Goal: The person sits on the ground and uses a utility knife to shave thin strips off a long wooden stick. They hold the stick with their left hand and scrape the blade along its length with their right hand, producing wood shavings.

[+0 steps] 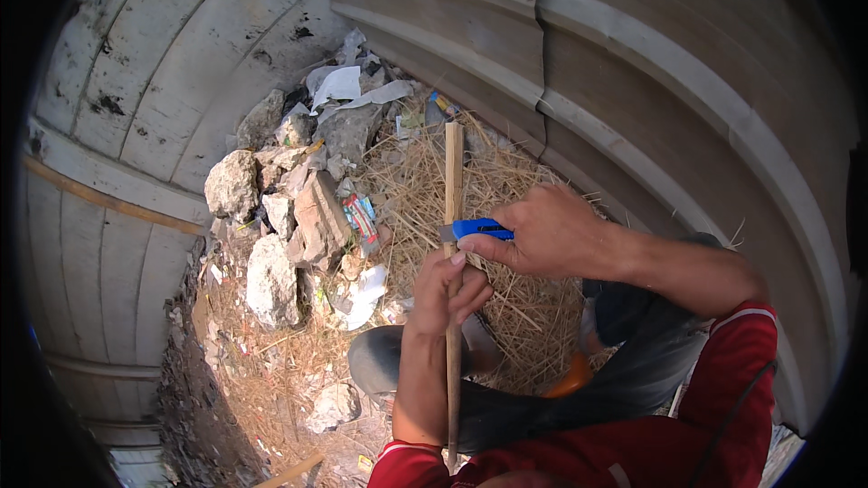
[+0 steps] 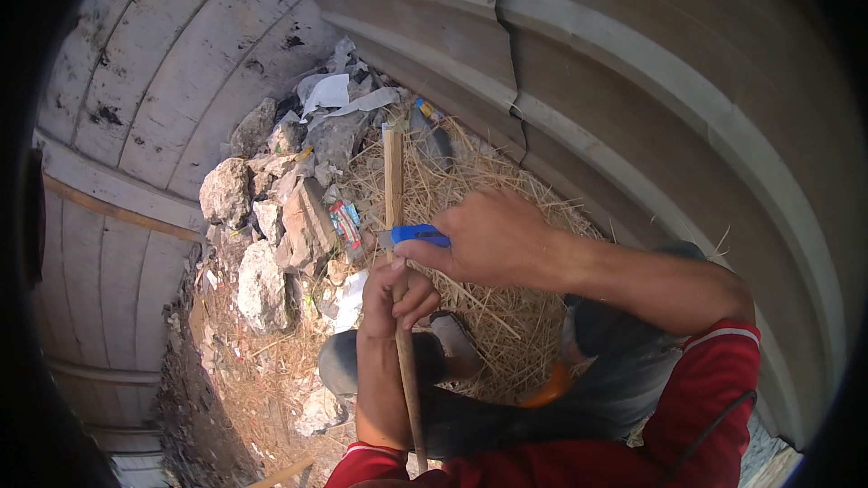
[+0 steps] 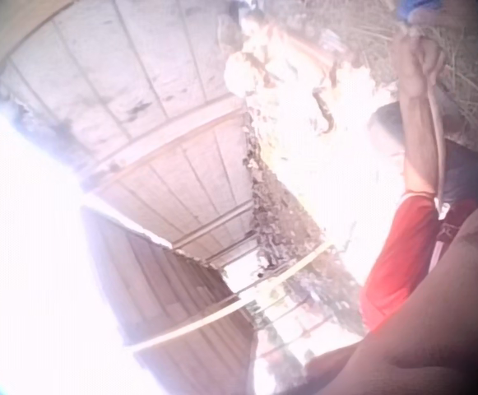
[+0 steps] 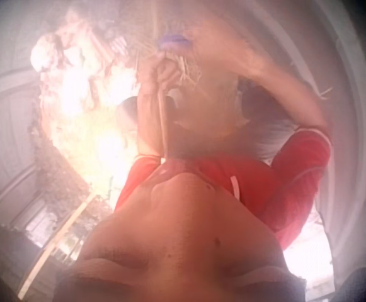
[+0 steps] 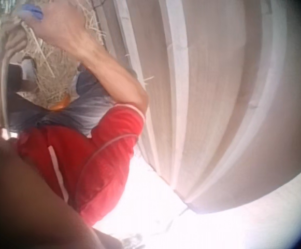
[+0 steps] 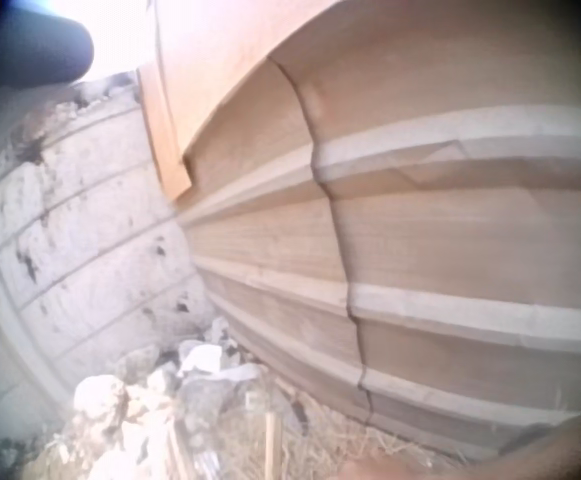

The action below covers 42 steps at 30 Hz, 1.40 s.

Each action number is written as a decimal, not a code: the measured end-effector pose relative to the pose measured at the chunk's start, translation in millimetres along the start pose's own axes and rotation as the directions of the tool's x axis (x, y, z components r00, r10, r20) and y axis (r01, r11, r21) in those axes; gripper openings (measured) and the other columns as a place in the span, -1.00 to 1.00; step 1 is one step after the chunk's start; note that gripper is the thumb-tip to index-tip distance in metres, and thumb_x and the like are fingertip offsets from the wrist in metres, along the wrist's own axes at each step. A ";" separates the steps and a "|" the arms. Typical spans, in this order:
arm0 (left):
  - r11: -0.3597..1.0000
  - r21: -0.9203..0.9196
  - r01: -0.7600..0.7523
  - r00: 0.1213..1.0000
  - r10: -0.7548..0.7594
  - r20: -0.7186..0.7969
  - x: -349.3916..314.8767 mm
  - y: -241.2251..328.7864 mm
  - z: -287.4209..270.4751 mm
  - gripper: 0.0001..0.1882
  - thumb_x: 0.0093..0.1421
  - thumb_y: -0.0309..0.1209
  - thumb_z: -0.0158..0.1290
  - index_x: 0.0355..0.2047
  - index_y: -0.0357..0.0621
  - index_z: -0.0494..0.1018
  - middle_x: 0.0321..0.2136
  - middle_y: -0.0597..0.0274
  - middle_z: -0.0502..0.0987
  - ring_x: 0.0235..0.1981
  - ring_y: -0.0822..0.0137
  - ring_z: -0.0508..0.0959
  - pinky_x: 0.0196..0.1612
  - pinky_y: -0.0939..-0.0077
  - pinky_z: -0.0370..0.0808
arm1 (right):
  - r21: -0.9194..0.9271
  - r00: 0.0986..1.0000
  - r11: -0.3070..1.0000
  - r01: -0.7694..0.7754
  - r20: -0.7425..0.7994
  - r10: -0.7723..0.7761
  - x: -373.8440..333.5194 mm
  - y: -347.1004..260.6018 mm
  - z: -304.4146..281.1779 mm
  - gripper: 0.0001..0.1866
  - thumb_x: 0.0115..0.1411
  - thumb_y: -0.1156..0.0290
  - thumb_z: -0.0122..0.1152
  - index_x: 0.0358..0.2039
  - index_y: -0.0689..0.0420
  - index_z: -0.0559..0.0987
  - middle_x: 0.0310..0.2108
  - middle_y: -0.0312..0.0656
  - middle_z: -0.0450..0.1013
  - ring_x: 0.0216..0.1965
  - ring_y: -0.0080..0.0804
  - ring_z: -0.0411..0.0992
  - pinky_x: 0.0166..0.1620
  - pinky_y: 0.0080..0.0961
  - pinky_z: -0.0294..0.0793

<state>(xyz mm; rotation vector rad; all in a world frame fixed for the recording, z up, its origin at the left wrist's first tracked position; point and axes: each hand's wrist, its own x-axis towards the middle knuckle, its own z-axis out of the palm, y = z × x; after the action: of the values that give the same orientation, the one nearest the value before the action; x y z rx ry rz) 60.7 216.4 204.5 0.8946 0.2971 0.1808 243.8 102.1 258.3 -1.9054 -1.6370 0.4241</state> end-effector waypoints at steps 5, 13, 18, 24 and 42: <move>0.990 0.131 0.059 0.997 -0.053 -0.047 2.2 3.0 6.6 -0.52 0.38 -0.10 -0.15 -0.03 -0.35 0.40 -0.87 0.52 0.07 -0.88 0.58 0.05 -0.71 0.66 0.04 | -0.092 0.977 0.980 -0.178 -0.134 0.165 29.2 31.7 -18.2 -0.23 0.31 -0.31 -0.01 -0.54 0.23 0.66 -0.69 0.08 0.46 -0.53 0.10 0.54 -0.33 -0.07 0.54; 0.997 -0.078 0.015 0.995 -0.007 0.102 0.5 -7.2 1.5 -0.57 0.41 -0.10 -0.16 -0.10 -0.30 0.37 -0.87 0.50 0.10 -0.89 0.58 0.06 -0.73 0.66 0.04 | 0.007 0.975 0.986 -0.167 -0.147 0.166 16.0 23.5 -49.5 -0.18 0.32 -0.33 -0.05 -0.57 0.26 0.63 -0.77 0.03 0.37 -0.66 -0.02 0.44 -0.43 -0.15 0.48; 0.995 -0.100 0.002 0.997 0.006 0.081 7.0 -5.4 -0.8 -0.66 0.41 -0.11 -0.17 -0.17 -0.17 0.31 -0.88 0.51 0.11 -0.91 0.56 0.08 -0.78 0.65 0.03 | -0.036 0.997 0.998 0.042 -0.062 -0.044 3.9 13.1 7.8 -0.22 0.35 -0.28 -0.07 -0.57 0.25 0.61 -0.75 0.05 0.38 -0.66 0.01 0.37 -0.45 -0.09 0.42; 0.991 0.027 0.134 0.970 -0.136 0.200 -1.5 -12.2 22.4 -0.62 0.38 -0.07 -0.11 -0.21 -0.19 0.32 -0.87 0.48 0.09 -0.88 0.56 0.06 -0.74 0.64 0.03 | 0.065 0.777 0.881 -0.469 -0.443 0.447 52.0 109.0 -100.3 -0.13 0.34 -0.34 -0.09 -0.69 0.30 0.50 -0.81 -0.01 0.26 -0.72 -0.18 0.31 -0.51 -0.16 0.34; 0.895 0.436 -0.094 0.918 0.247 -0.310 22.5 -5.3 -3.8 -0.43 0.51 0.04 -0.32 -0.35 -0.20 0.40 -0.71 0.35 0.30 -0.83 0.53 0.29 -0.77 0.65 0.26 | 0.050 0.991 0.993 -0.109 0.088 0.105 16.4 29.3 -4.7 -0.23 0.31 -0.26 0.03 -0.62 0.28 0.61 -0.72 0.12 0.42 -0.60 0.12 0.49 -0.42 -0.08 0.48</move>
<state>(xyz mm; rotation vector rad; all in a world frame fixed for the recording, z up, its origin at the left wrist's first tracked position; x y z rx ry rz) 80.9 222.2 194.0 1.3150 0.6133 0.4641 272.8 114.8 246.1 -1.9646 -1.5647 0.5955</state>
